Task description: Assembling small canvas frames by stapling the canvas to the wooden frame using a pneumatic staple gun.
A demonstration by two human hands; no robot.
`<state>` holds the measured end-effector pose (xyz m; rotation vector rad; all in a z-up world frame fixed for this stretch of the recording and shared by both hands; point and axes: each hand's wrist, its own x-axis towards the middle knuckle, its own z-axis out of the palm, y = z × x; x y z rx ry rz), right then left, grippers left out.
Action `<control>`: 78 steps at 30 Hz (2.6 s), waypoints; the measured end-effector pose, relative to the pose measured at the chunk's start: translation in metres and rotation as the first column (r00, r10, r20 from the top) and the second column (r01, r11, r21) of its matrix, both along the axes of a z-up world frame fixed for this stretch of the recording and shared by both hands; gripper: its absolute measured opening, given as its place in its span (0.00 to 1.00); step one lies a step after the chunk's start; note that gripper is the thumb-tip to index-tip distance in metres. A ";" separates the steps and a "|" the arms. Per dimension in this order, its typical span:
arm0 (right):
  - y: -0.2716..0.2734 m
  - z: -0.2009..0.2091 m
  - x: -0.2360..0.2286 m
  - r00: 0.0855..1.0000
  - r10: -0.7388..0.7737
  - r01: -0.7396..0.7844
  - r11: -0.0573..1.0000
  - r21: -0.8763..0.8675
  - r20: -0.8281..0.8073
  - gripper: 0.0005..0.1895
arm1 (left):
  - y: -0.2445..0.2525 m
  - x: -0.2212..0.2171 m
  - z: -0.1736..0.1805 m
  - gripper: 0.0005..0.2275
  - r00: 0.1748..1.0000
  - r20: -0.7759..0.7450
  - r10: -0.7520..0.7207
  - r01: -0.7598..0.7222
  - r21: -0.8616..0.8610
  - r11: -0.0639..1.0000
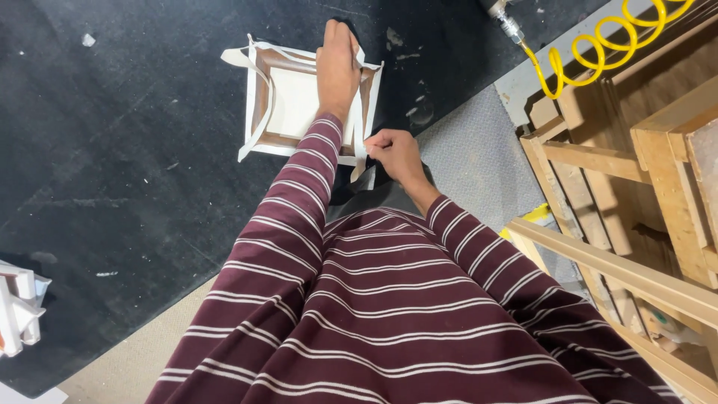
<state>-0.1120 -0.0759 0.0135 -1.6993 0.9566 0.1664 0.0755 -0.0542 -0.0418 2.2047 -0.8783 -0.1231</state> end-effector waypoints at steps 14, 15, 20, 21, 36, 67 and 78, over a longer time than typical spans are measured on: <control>0.015 0.025 -0.003 0.994 -0.108 0.109 0.988 0.112 -0.020 0.04 | -0.007 -0.017 -0.005 0.15 0.990 0.019 0.139 -0.140 0.110 0.984; 0.015 0.025 -0.002 0.993 -0.115 0.117 0.985 0.125 -0.021 0.04 | -0.007 -0.017 -0.006 0.16 0.989 0.022 0.147 -0.148 0.121 0.982; 0.013 0.021 -0.004 0.995 -0.084 0.079 0.993 0.087 0.057 0.06 | -0.003 -0.020 0.011 0.14 0.980 0.105 0.172 -0.172 -0.004 0.985; 0.012 0.020 -0.003 0.996 -0.062 0.056 0.994 0.095 0.061 0.06 | -0.001 -0.020 0.015 0.14 0.976 0.104 0.192 -0.191 -0.023 0.981; -0.022 0.005 -0.043 0.788 -0.611 0.556 0.761 0.336 0.079 0.17 | 0.063 -0.053 0.037 0.19 0.942 0.258 -0.214 0.261 -0.164 0.951; 0.008 -0.029 -0.051 0.678 -0.734 0.720 0.675 0.163 0.042 0.09 | 0.050 -0.070 -0.005 0.04 0.612 0.156 -0.775 0.688 0.378 0.619; 0.013 -0.021 -0.040 0.717 -0.682 0.640 0.725 0.254 0.142 0.12 | 0.050 -0.054 -0.017 0.04 0.693 -0.006 -0.721 0.695 0.270 0.666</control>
